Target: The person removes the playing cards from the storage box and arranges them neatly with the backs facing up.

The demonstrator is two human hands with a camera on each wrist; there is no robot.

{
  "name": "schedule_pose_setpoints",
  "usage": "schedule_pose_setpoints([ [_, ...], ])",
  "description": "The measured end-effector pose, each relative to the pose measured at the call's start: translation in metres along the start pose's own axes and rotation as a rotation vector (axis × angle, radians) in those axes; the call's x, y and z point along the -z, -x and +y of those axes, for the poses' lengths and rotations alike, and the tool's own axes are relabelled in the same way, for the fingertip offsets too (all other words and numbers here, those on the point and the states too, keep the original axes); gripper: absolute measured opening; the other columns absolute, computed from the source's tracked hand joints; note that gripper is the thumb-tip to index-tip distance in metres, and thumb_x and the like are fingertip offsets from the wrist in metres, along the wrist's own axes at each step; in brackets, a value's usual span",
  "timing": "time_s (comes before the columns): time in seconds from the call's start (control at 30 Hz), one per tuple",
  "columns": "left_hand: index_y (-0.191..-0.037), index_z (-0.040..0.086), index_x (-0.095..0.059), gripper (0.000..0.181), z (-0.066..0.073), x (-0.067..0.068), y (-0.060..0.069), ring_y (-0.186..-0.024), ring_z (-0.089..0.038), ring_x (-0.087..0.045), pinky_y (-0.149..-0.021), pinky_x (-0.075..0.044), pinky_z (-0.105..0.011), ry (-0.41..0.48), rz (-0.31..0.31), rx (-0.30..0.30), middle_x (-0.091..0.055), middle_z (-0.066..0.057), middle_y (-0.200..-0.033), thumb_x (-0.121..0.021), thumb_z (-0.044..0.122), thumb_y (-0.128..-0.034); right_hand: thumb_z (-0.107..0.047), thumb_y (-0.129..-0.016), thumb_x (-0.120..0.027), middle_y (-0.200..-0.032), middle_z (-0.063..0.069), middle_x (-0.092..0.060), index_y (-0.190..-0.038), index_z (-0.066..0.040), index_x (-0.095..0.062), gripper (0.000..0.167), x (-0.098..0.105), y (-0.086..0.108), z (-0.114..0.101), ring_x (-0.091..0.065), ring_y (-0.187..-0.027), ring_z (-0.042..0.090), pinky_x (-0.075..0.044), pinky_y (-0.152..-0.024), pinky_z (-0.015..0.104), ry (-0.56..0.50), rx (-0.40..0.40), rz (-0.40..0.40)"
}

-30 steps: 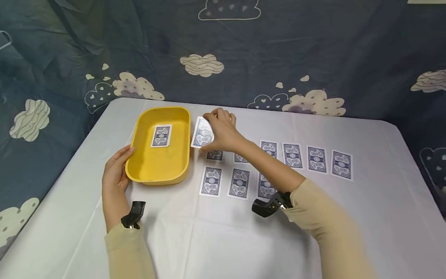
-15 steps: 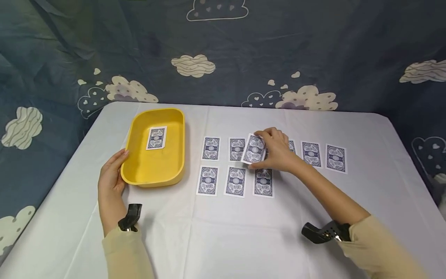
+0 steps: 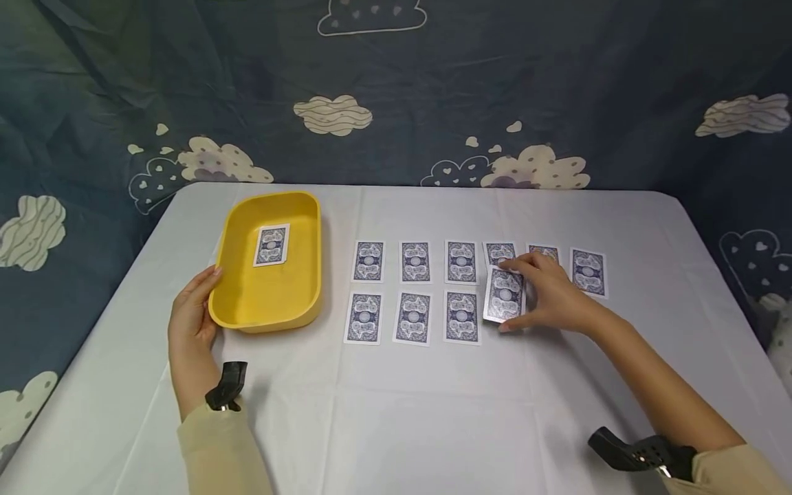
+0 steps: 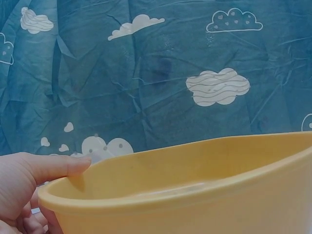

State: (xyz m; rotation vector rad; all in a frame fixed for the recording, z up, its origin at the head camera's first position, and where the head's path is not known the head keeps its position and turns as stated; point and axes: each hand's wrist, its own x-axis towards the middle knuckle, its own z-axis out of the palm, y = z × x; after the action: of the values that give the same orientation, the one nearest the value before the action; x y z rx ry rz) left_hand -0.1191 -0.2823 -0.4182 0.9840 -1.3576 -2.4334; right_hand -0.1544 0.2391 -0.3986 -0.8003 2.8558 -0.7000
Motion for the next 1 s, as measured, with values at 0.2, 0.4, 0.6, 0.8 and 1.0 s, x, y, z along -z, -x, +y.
schedule_pose_setpoints([
  [0.2,-0.11,0.008,-0.063,0.037,-0.002,0.001,0.0,-0.107,-0.018,-0.057,-0.084,-0.051,-0.025,0.009,0.018,-0.008,-0.058,-0.006,-0.116,-0.076,0.011,-0.0754,-0.053,-0.047,-0.086,-0.115,0.015,-0.046,-0.126,-0.007,-0.051,0.098,-0.007,0.014,0.005,-0.041,-0.103,0.031,-0.036,-0.086,0.048,0.027,0.02,-0.08],
  [0.4,-0.113,0.007,-0.062,0.041,-0.002,0.0,0.0,-0.11,-0.019,-0.055,-0.086,-0.05,-0.026,0.009,0.004,-0.019,-0.056,-0.008,-0.12,-0.077,0.012,-0.0748,-0.056,-0.049,-0.084,-0.118,0.018,-0.044,-0.129,-0.01,-0.049,0.099,-0.008,0.017,0.008,-0.038,-0.106,0.033,-0.034,-0.087,0.051,0.037,-0.007,-0.111],
  [0.6,-0.107,0.006,-0.063,0.036,-0.003,0.001,0.0,-0.103,-0.018,-0.058,-0.082,-0.052,-0.024,0.012,-0.011,-0.026,-0.057,-0.008,-0.116,-0.077,0.012,-0.0747,-0.054,-0.054,-0.083,-0.114,0.016,-0.052,-0.123,-0.013,-0.057,0.085,-0.004,0.006,-0.001,-0.046,-0.106,0.035,-0.037,-0.086,0.057,0.092,-0.02,0.005],
  [0.8,-0.091,0.007,-0.062,0.025,-0.003,0.003,-0.001,-0.086,-0.014,-0.06,-0.07,-0.054,-0.021,0.024,-0.021,-0.032,-0.059,-0.005,-0.097,-0.078,0.012,-0.0731,-0.056,-0.06,-0.079,-0.119,0.013,-0.05,-0.124,-0.016,-0.056,0.079,-0.006,-0.016,-0.022,-0.046,-0.11,0.034,-0.041,-0.086,0.06,0.095,-0.082,0.015],
  [1.0,-0.088,0.007,-0.063,0.022,-0.003,0.001,-0.001,-0.079,-0.013,-0.06,-0.065,-0.054,-0.02,-0.006,-0.019,-0.044,-0.06,-0.004,-0.091,-0.078,0.014,-0.0741,-0.06,-0.061,-0.077,-0.121,0.011,-0.049,-0.124,-0.019,-0.056,0.077,-0.014,-0.046,-0.046,-0.047,-0.11,0.032,-0.044,-0.087,0.055,0.083,-0.031,0.038],
])
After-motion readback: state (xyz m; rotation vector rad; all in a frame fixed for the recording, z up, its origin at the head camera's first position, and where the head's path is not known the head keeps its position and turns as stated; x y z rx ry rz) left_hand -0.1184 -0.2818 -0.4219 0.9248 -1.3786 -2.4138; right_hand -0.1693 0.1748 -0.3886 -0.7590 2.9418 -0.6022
